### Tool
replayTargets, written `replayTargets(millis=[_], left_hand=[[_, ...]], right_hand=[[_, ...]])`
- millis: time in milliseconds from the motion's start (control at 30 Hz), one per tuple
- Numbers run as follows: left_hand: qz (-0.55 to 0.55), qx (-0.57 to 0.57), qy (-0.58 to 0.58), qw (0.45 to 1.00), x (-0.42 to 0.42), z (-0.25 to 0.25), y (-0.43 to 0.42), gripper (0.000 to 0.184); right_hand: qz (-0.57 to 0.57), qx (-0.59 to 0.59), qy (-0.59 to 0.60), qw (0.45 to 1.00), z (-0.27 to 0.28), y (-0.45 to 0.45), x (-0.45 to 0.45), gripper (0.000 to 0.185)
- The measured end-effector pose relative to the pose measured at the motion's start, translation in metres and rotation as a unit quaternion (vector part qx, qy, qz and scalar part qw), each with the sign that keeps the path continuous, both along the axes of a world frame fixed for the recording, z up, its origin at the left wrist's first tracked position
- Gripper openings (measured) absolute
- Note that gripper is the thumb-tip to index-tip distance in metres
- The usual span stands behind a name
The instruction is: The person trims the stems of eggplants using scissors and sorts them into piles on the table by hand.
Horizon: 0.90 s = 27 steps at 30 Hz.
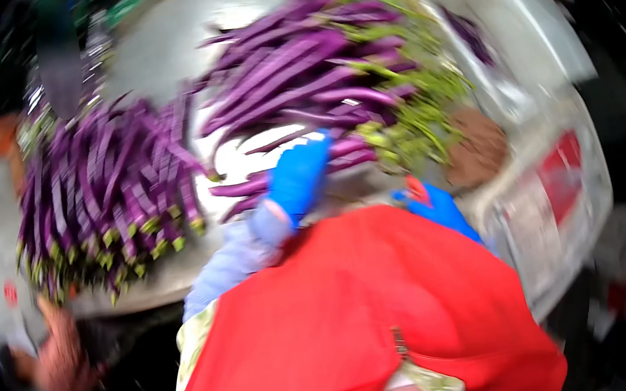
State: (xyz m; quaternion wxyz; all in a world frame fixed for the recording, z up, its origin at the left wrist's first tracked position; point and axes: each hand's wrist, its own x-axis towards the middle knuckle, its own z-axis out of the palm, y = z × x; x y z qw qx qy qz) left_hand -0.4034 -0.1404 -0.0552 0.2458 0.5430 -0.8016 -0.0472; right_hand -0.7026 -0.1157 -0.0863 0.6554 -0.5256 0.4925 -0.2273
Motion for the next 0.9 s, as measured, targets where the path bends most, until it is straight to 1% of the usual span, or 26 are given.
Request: replayTargets(millis=[33,67,100,133,167,200,233,267,300,333,367,400,433,467,500,533,567,600,633,667,733,767,833,867,900], left_hand=[[-0.006,-0.032,0.031,0.999,0.009,-0.005,-0.002,0.043],[0.041,-0.023,0.046,0.998,0.001,0.012,0.006,0.046],[0.020,-0.060,0.123,0.990,0.002,0.011,0.008,0.050],[0.066,0.033,0.163,0.984,0.003,0.029,0.009,0.055],[0.097,0.128,0.219,0.962,0.004,0.055,0.014,0.059],[0.137,0.083,0.299,0.941,0.023,0.085,0.018,0.057],[0.152,0.048,0.377,0.912,0.032,0.102,0.022,0.056],[0.156,0.008,0.492,0.857,0.053,0.095,0.014,0.054],[0.165,0.004,0.648,0.744,0.067,0.121,0.017,0.051],[0.229,-0.077,0.600,0.763,0.096,0.126,0.013,0.039],[0.224,-0.131,0.671,0.694,0.127,0.127,0.008,0.033],[0.235,-0.236,0.719,0.610,0.174,0.162,0.014,0.032],[0.252,-0.297,0.717,0.579,0.214,0.169,0.014,0.031],[0.260,-0.338,0.712,0.558,0.227,0.189,0.019,0.033],[0.248,-0.428,0.681,0.541,0.283,0.176,0.013,0.037],[0.243,-0.499,0.660,0.507,0.312,0.183,0.016,0.048],[0.271,-0.567,0.647,0.432,0.334,0.189,0.022,0.059],[0.329,-0.597,0.640,0.355,0.370,0.183,0.030,0.069],[0.401,-0.577,0.656,0.275,0.378,0.189,0.045,0.077],[0.431,-0.598,0.632,0.239,0.395,0.177,0.053,0.089],[0.419,-0.463,0.736,0.261,0.436,0.126,0.068,0.092],[0.419,-0.413,0.762,0.270,0.423,0.124,0.070,0.089],[0.346,-0.402,0.808,0.256,0.434,0.108,0.079,0.071],[0.309,-0.404,0.807,0.299,0.422,0.110,0.083,0.069],[0.294,-0.384,0.834,0.265,0.425,0.109,0.090,0.066]], right_hand=[[-0.045,0.064,-0.102,0.992,-0.021,-0.010,0.004,0.047],[-0.080,0.092,-0.110,0.986,-0.036,-0.009,0.002,0.049],[-0.082,0.091,-0.098,0.988,-0.028,-0.008,-0.001,0.053],[-0.085,0.091,-0.085,0.989,-0.021,-0.007,-0.005,0.057],[-0.078,0.085,-0.064,0.991,-0.019,-0.009,-0.009,0.057],[-0.055,0.078,-0.052,0.994,-0.018,-0.016,0.001,0.057],[-0.051,0.074,-0.040,0.995,-0.019,-0.015,0.004,0.056],[-0.038,0.074,-0.034,0.996,-0.021,-0.019,0.010,0.056],[-0.030,0.071,-0.024,0.997,-0.023,-0.020,0.015,0.056],[-0.018,0.068,-0.016,0.997,-0.025,-0.022,0.020,0.056],[-0.011,0.067,-0.011,0.998,-0.029,-0.024,0.025,0.056],[-0.002,0.060,-0.004,0.998,-0.031,-0.030,0.031,0.056],[0.004,0.057,0.006,0.998,-0.032,-0.028,0.036,0.056],[0.008,0.058,0.010,0.998,-0.037,-0.029,0.040,0.056],[0.014,0.057,0.020,0.998,-0.038,-0.031,0.044,0.056],[0.016,0.057,0.026,0.998,-0.042,-0.032,0.047,0.055],[0.018,0.057,0.033,0.998,-0.045,-0.032,0.048,0.055],[0.019,0.059,0.041,0.997,-0.048,-0.028,0.047,0.055],[0.021,0.060,0.046,0.997,-0.051,-0.028,0.046,0.055],[0.018,0.065,0.047,0.997,-0.052,-0.025,0.044,0.055],[0.017,0.081,0.042,0.996,-0.054,-0.023,0.042,0.054],[0.017,0.090,0.038,0.995,-0.053,-0.022,0.041,0.054],[0.018,0.097,0.009,0.995,-0.056,-0.025,0.040,0.052],[0.013,0.111,-0.014,0.994,-0.050,-0.024,0.041,0.052],[-0.004,0.146,-0.051,0.988,-0.019,-0.025,0.053,0.051]])
